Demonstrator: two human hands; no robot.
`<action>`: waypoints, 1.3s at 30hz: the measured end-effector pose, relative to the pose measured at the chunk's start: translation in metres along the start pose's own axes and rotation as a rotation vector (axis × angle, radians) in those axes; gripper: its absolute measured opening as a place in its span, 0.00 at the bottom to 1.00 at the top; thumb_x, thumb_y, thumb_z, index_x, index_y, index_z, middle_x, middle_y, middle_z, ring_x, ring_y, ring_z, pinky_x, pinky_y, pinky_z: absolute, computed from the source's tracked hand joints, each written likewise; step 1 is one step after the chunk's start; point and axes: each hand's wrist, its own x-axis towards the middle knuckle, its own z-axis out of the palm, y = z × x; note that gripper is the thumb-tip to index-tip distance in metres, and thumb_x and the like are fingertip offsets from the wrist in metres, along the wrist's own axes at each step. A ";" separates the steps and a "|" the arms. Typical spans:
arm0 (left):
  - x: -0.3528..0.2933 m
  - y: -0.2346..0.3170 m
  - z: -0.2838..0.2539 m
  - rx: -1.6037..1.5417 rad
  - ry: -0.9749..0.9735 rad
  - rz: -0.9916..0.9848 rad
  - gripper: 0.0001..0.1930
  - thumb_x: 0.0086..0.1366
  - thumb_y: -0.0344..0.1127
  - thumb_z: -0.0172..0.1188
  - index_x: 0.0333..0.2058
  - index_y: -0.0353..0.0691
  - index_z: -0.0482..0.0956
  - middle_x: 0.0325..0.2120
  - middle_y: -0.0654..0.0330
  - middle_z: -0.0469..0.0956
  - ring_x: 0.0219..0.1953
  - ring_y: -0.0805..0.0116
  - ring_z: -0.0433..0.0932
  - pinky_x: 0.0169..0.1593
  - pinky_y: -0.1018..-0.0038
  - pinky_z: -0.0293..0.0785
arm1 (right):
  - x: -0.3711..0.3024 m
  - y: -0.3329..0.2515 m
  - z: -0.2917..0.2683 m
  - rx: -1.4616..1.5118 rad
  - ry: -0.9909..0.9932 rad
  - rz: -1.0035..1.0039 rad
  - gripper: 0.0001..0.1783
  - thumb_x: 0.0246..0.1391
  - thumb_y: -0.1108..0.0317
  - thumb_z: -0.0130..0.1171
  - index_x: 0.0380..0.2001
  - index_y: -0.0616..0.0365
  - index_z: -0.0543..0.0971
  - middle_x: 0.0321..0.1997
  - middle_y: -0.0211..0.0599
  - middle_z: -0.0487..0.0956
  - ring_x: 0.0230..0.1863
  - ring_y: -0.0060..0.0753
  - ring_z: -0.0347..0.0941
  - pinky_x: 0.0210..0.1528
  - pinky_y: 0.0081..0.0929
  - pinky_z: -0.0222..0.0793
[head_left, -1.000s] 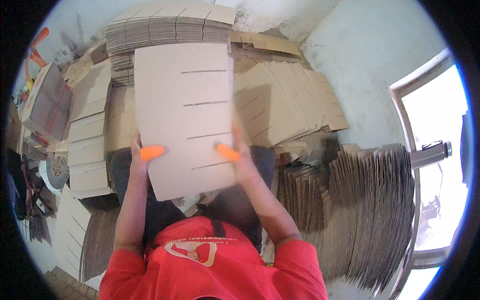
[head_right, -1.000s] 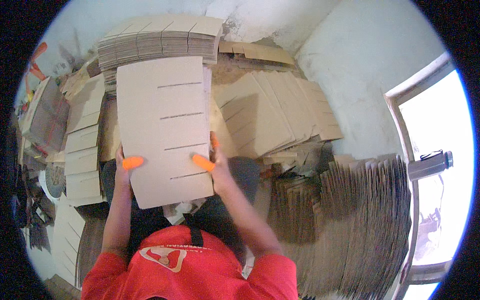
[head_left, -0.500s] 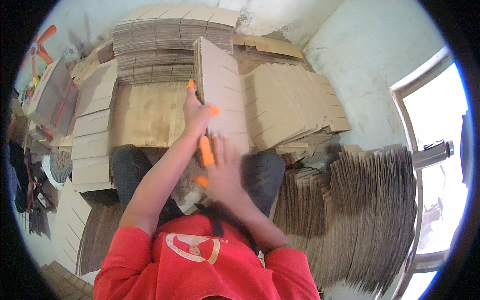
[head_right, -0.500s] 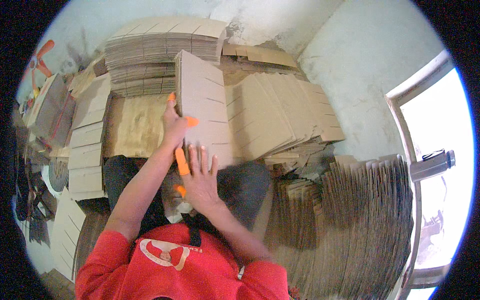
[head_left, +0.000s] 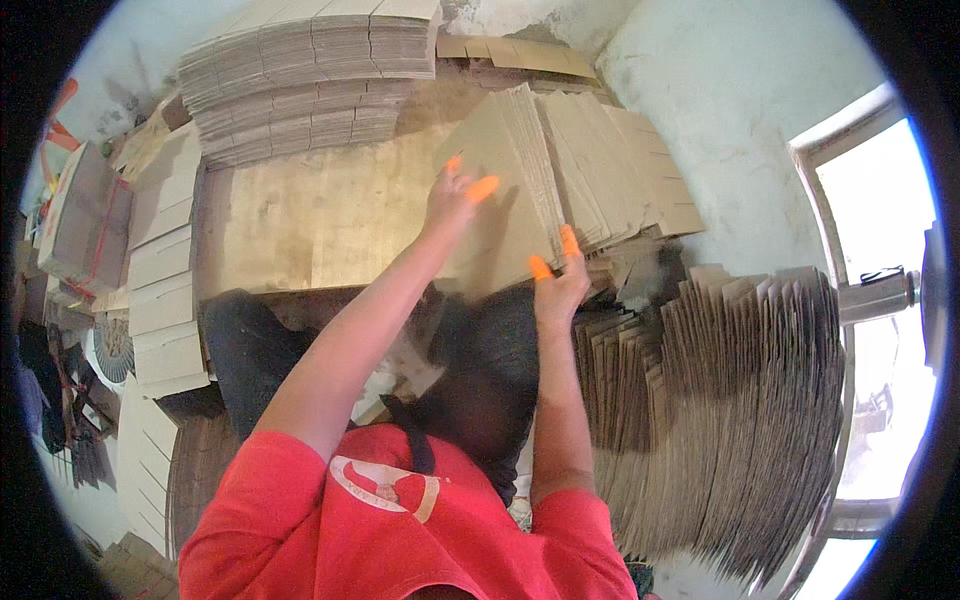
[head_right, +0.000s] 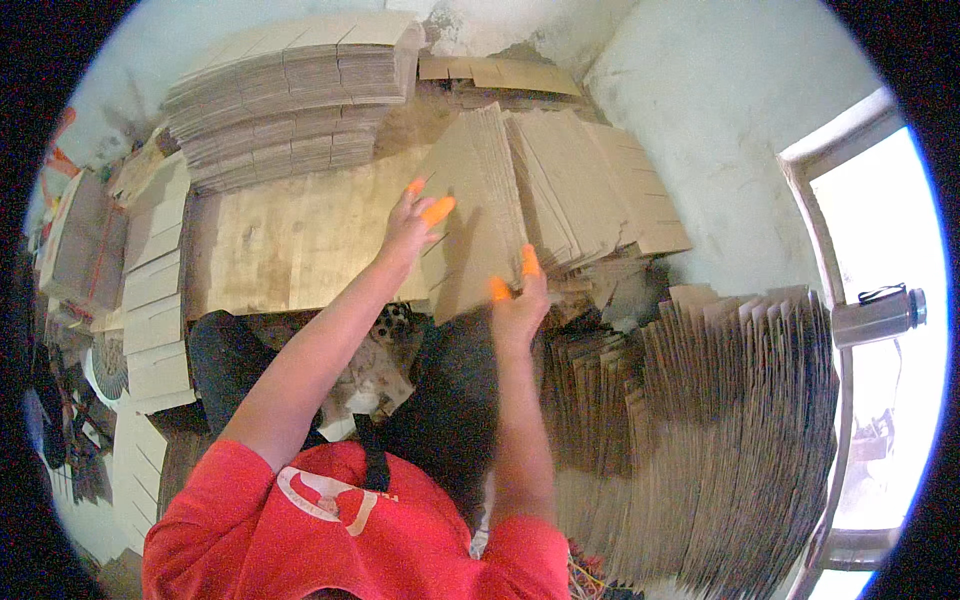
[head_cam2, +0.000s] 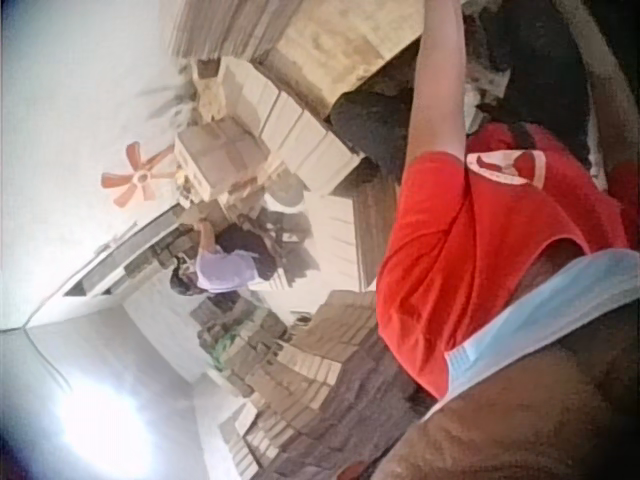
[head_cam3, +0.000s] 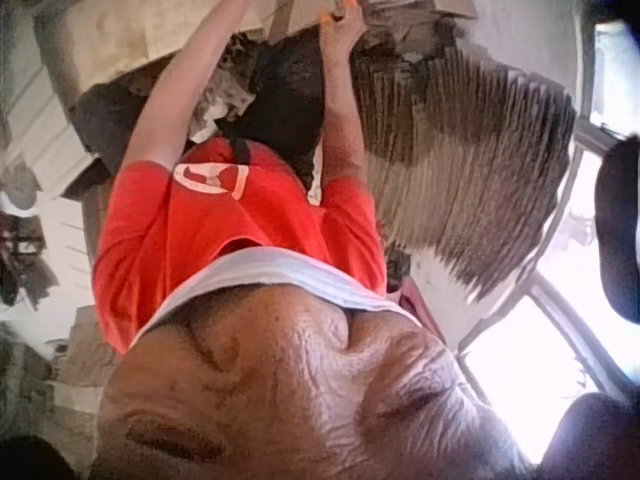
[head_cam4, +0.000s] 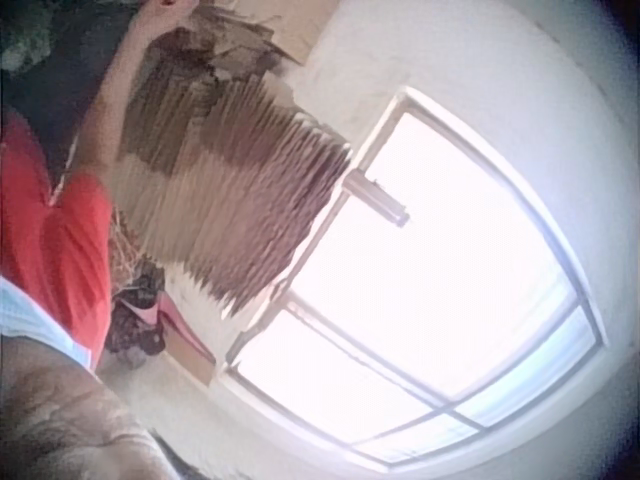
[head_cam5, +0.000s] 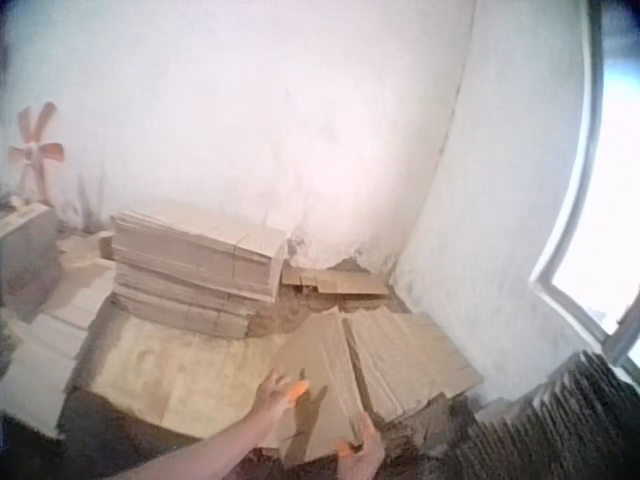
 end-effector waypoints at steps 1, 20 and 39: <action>-0.003 -0.014 -0.005 0.047 0.032 -0.030 0.31 0.69 0.38 0.47 0.68 0.43 0.49 0.58 0.53 0.69 0.52 0.57 0.73 0.52 0.59 0.72 | 0.007 0.013 -0.005 0.071 -0.011 0.110 0.37 0.36 0.84 0.65 0.56 0.62 0.73 0.56 0.48 0.75 0.56 0.45 0.71 0.58 0.35 0.66; -0.013 -0.108 -0.013 0.045 0.009 -0.149 0.31 0.66 0.39 0.58 0.63 0.34 0.58 0.54 0.52 0.69 0.56 0.61 0.69 0.58 0.67 0.65 | 0.061 0.028 -0.004 -0.824 0.066 -0.138 0.47 0.46 0.48 0.68 0.63 0.61 0.62 0.65 0.55 0.61 0.68 0.61 0.51 0.62 0.63 0.54; 0.036 -0.077 0.032 -0.042 0.013 0.210 0.47 0.56 0.45 0.67 0.67 0.35 0.51 0.67 0.48 0.55 0.69 0.60 0.53 0.68 0.67 0.51 | 0.103 0.026 0.014 -0.910 -0.123 -0.149 0.45 0.44 0.48 0.69 0.60 0.64 0.67 0.60 0.47 0.69 0.63 0.50 0.61 0.60 0.55 0.57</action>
